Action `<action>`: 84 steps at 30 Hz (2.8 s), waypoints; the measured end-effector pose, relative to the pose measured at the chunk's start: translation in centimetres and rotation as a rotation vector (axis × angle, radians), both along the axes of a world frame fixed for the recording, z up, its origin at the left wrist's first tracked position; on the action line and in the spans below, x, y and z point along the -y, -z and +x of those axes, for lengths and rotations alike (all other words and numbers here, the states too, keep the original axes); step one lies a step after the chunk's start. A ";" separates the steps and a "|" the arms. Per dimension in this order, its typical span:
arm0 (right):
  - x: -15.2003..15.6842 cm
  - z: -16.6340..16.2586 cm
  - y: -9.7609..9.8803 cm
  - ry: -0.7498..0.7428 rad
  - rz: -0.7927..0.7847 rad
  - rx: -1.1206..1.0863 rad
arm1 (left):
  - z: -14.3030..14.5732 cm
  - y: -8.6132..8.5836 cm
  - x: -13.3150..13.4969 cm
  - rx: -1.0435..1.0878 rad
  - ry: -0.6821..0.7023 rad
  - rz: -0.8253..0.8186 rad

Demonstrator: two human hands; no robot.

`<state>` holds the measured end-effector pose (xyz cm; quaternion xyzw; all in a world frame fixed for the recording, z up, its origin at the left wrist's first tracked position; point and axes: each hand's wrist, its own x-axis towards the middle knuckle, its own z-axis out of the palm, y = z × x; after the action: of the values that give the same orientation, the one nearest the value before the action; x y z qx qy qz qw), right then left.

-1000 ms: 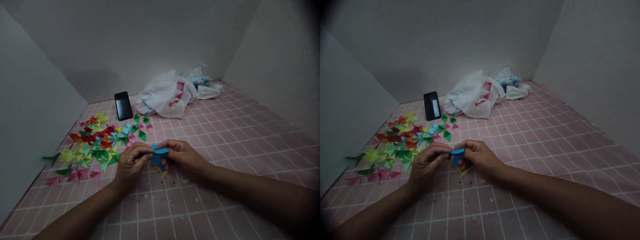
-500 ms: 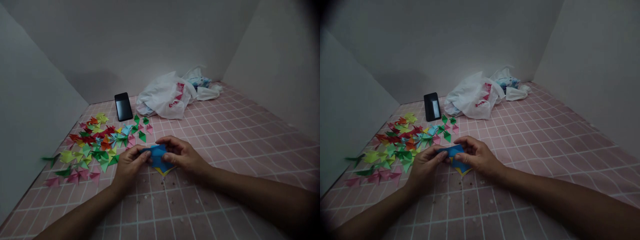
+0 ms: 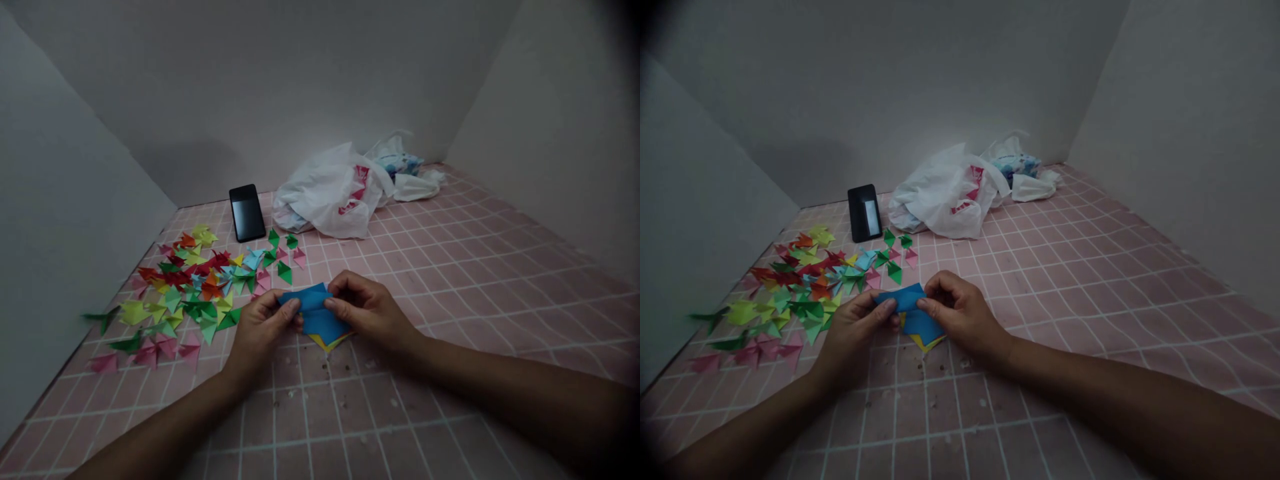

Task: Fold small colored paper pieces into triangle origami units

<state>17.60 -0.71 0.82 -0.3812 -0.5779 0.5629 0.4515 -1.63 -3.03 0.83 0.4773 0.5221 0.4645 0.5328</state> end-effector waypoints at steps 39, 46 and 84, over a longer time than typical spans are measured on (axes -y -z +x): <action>0.1 0.1 0.5 0.039 0.128 0.218 | 0.2 -0.1 -0.2 0.060 0.040 0.035; 0.2 0.1 0.5 0.036 0.127 0.213 | 0.2 -0.1 -0.1 0.007 0.026 0.037; 0.0 0.0 1.1 -0.101 -0.092 0.028 | 0.0 0.0 0.0 -0.026 0.042 -0.021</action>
<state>17.63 -0.74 -0.26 -0.3797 -0.5761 0.6055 0.3966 -1.67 -2.99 0.82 0.4885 0.5235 0.4416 0.5407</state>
